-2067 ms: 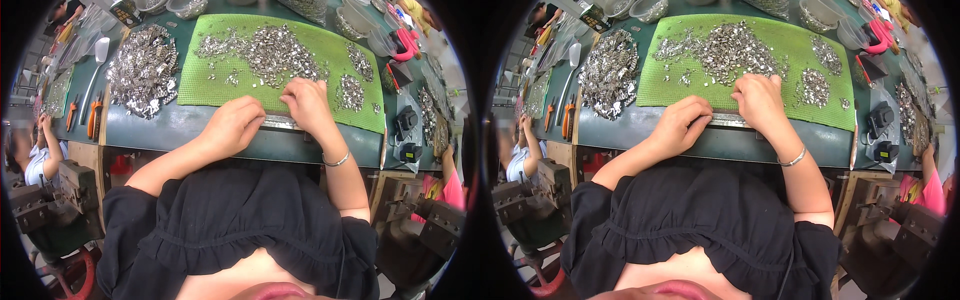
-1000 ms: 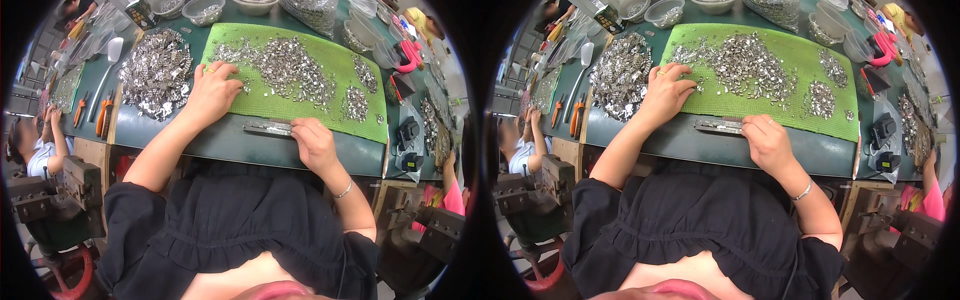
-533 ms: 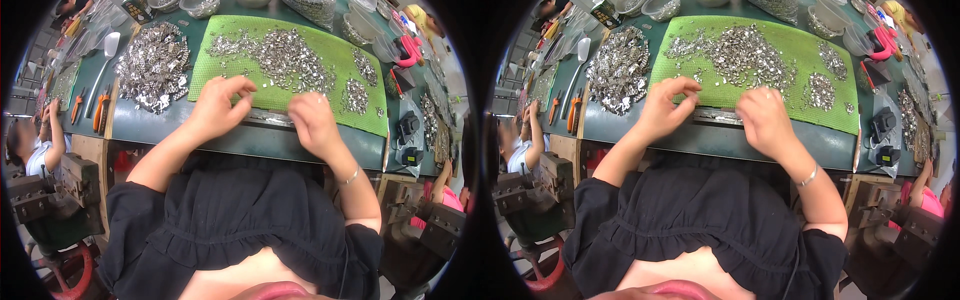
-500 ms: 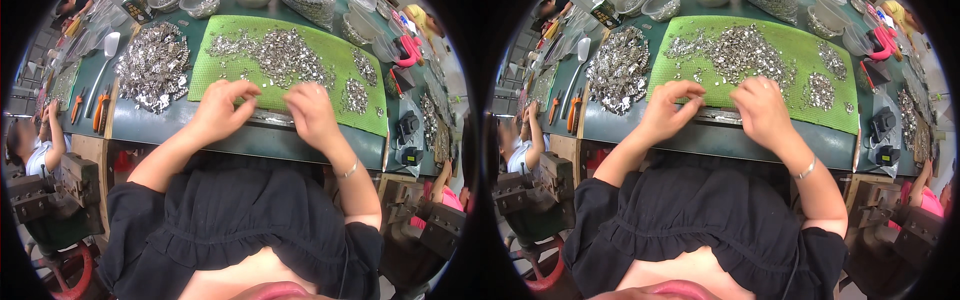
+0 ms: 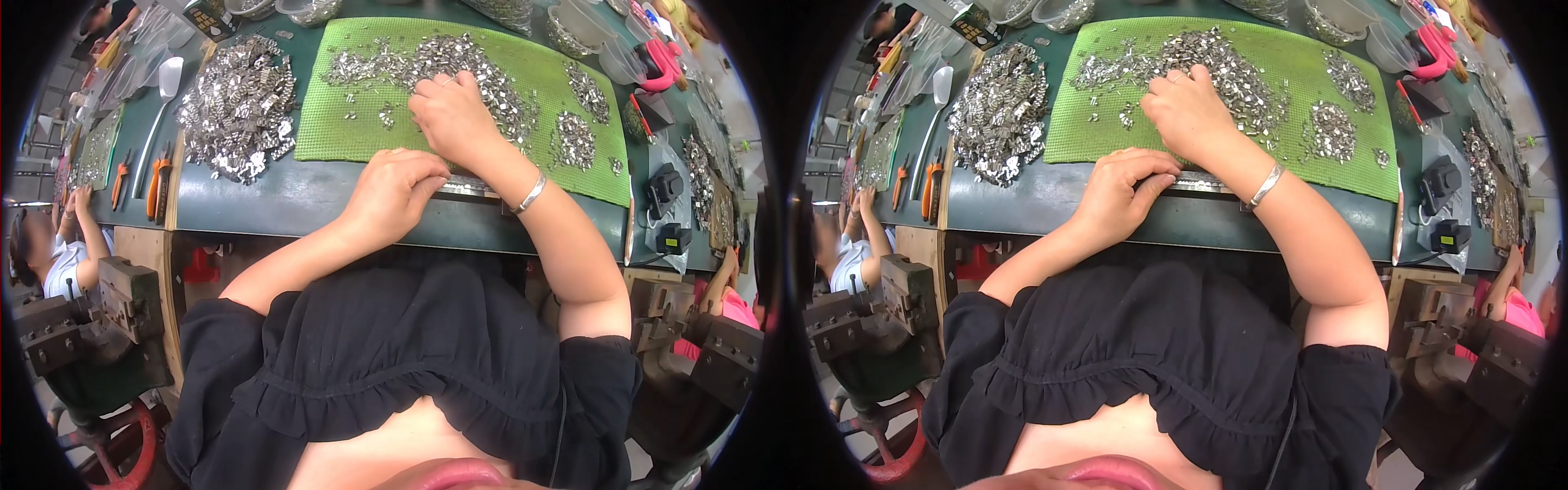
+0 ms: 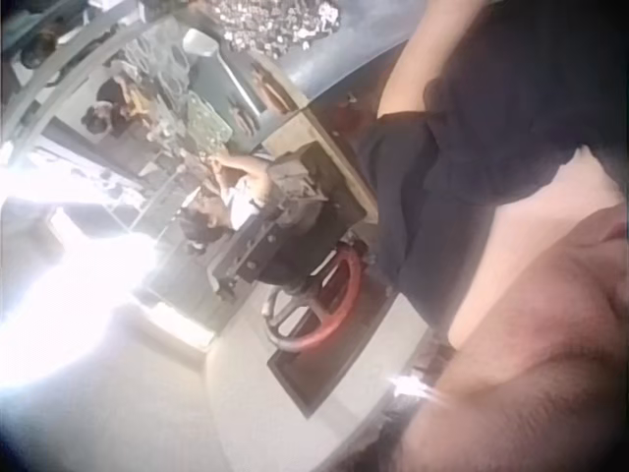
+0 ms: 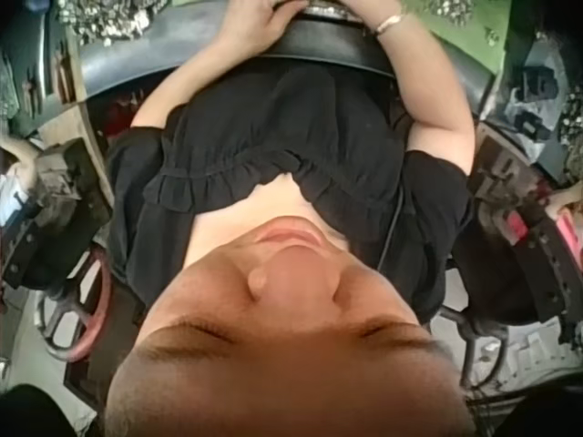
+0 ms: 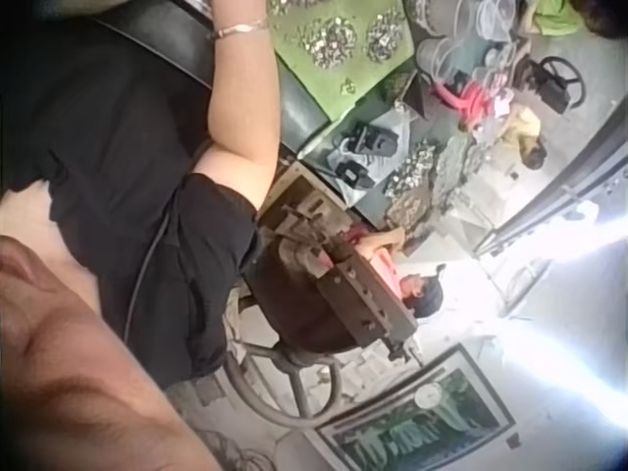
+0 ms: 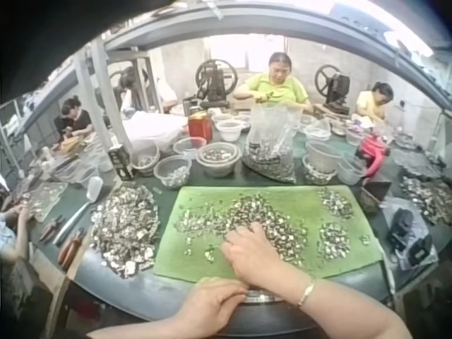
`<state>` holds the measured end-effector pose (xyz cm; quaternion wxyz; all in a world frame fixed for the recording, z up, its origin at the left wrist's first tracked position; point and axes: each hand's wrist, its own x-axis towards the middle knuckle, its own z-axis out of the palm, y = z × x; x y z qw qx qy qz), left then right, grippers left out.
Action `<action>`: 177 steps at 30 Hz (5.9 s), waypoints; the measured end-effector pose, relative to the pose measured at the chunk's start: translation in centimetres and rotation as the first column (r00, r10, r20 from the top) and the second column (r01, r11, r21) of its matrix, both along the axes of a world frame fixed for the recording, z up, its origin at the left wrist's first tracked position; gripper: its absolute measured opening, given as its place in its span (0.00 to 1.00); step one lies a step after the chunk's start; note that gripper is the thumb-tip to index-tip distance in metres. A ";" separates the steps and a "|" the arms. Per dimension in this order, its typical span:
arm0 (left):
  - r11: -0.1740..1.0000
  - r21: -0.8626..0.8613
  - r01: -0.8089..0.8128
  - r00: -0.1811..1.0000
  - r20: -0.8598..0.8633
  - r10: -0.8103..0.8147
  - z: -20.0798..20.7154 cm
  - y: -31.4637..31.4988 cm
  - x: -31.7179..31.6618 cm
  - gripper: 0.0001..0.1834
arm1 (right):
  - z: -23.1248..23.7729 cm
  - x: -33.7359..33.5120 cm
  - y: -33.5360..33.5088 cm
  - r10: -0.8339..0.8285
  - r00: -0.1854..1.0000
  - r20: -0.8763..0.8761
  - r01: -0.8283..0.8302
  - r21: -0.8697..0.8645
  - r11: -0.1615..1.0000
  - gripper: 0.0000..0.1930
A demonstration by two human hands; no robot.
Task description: Sorting small metal parts and loading them into a metal guide rail.
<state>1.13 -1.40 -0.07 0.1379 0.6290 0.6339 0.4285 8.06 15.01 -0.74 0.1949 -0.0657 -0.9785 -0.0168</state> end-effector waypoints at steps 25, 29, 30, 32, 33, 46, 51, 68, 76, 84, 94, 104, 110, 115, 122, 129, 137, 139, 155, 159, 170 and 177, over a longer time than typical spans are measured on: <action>0.992 0.113 0.051 0.977 -0.210 -0.026 -0.8 -0.1 -0.1 0.08 | 0.6 11.5 -2.9 -0.284 0.878 -0.386 -0.153 -0.787 0.597 0.04; 0.979 0.104 0.173 0.892 -0.438 -0.111 0.5 -0.2 -1.9 0.12 | 0.7 10.7 -3.6 -0.211 0.896 -0.391 -0.110 -0.656 0.747 0.03; 0.993 0.065 0.098 0.902 -0.428 -0.061 0.5 -0.1 -2.8 0.14 | 0.7 10.5 -3.7 -0.210 0.894 -0.395 -0.113 -0.655 0.747 0.03; 0.996 0.054 -0.069 0.868 -0.489 0.087 1.1 1.0 -4.9 0.13 | 0.5 10.1 -3.9 -0.165 0.900 -0.404 -0.107 -0.570 0.815 0.03; 0.994 0.047 -0.096 0.825 -0.555 0.106 1.1 1.7 -5.8 0.12 | 0.4 10.0 -4.0 -0.171 0.900 -0.401 -0.101 -0.572 0.814 0.03; 0.987 -0.037 -0.154 0.730 -0.678 0.088 1.2 1.8 -7.0 0.03 | 1.2 9.8 -4.7 -0.145 0.967 -0.210 -0.090 -0.812 0.577 0.03; 0.983 -0.037 -0.179 0.788 -0.604 0.121 0.7 1.5 -7.2 0.06 | 0.7 9.4 -4.8 -0.118 0.961 -0.249 -0.093 -0.698 0.710 0.03; 0.990 0.135 0.038 0.986 -0.165 -0.016 -0.6 0.6 0.1 0.05 | 1.5 7.5 -0.4 0.049 0.962 -0.270 -0.168 -0.439 0.883 0.08; 0.994 0.103 0.031 0.972 -0.233 -0.006 -0.6 0.3 0.6 0.03 | 0.0 -2.3 1.7 0.097 0.987 -0.128 -0.124 -0.218 0.968 0.07; 0.991 0.135 0.020 0.994 -0.108 -0.005 -0.9 0.6 0.6 0.03 | 0.2 -2.4 1.2 0.163 0.986 -0.027 -0.164 -0.045 0.985 0.03; 0.998 0.035 0.055 0.992 -0.118 -0.051 -0.5 0.6 0.1 0.05 | 3.4 7.4 0.9 -0.113 0.921 -0.373 -0.199 -0.700 0.686 0.06; 0.979 0.200 0.028 0.964 -0.266 0.027 -1.1 0.4 0.8 0.08 | 2.5 13.5 -2.6 -0.198 0.924 -0.327 -0.126 -0.750 0.649 0.04; 0.985 0.145 0.092 0.914 -0.404 -0.026 0.0 -0.6 0.5 0.14 | 2.2 11.5 -3.5 -0.141 0.924 -0.355 -0.174 -0.719 0.673 0.03; 0.999 0.045 0.028 0.962 -0.272 -0.014 -0.8 -1.5 -0.2 0.24 | 2.2 9.2 -3.8 -0.104 0.975 -0.198 -0.095 -0.790 0.606 0.02; 0.996 0.085 0.033 0.971 -0.240 -0.012 -1.4 -1.6 -0.4 0.27 | 2.2 8.5 -4.0 -0.052 0.998 -0.024 0.016 -0.756 0.655 0.03; 0.995 0.088 0.042 0.971 -0.238 -0.020 -1.2 -1.7 -0.4 0.26 | 1.8 8.8 -4.2 0.052 0.990 -0.132 -0.108 -0.462 0.880 0.04; 0.991 0.104 0.079 0.970 -0.236 -0.053 -1.0 -2.0 -0.4 0.26 | 1.5 12.6 -6.0 0.019 0.994 -0.106 -0.042 -0.221 0.974 0.31; 0.994 0.069 0.090 0.976 -0.202 -0.075 -0.8 -1.9 -0.8 0.26 | 1.2 13.2 -5.4 0.002 0.994 -0.111 -0.031 -0.255 0.966 0.34; 0.980 -0.188 0.072 0.943 -0.307 -0.128 1.8 0.4 -1.8 0.18 | 1.2 20.8 -2.2 -0.201 0.972 -0.124 -0.005 -0.862 0.507 0.26; 0.916 -0.173 0.362 0.882 -0.254 -0.397 5.3 7.1 4.7 0.18 | 5.2 29.7 -5.6 -0.516 0.843 -0.152 -0.029 -0.971 0.238 0.25; 0.327 0.007 0.945 0.315 -0.284 -0.905 6.5 25.5 33.0 0.23 | 3.4 43.7 -15.1 -0.920 -0.009 -0.393 0.130 -0.912 0.388 0.24; 0.302 -0.091 0.949 0.280 -0.195 -0.940 4.1 27.8 37.9 0.23 | 0.7 44.7 -13.4 -0.893 -0.183 -0.412 0.163 -0.908 0.386 0.20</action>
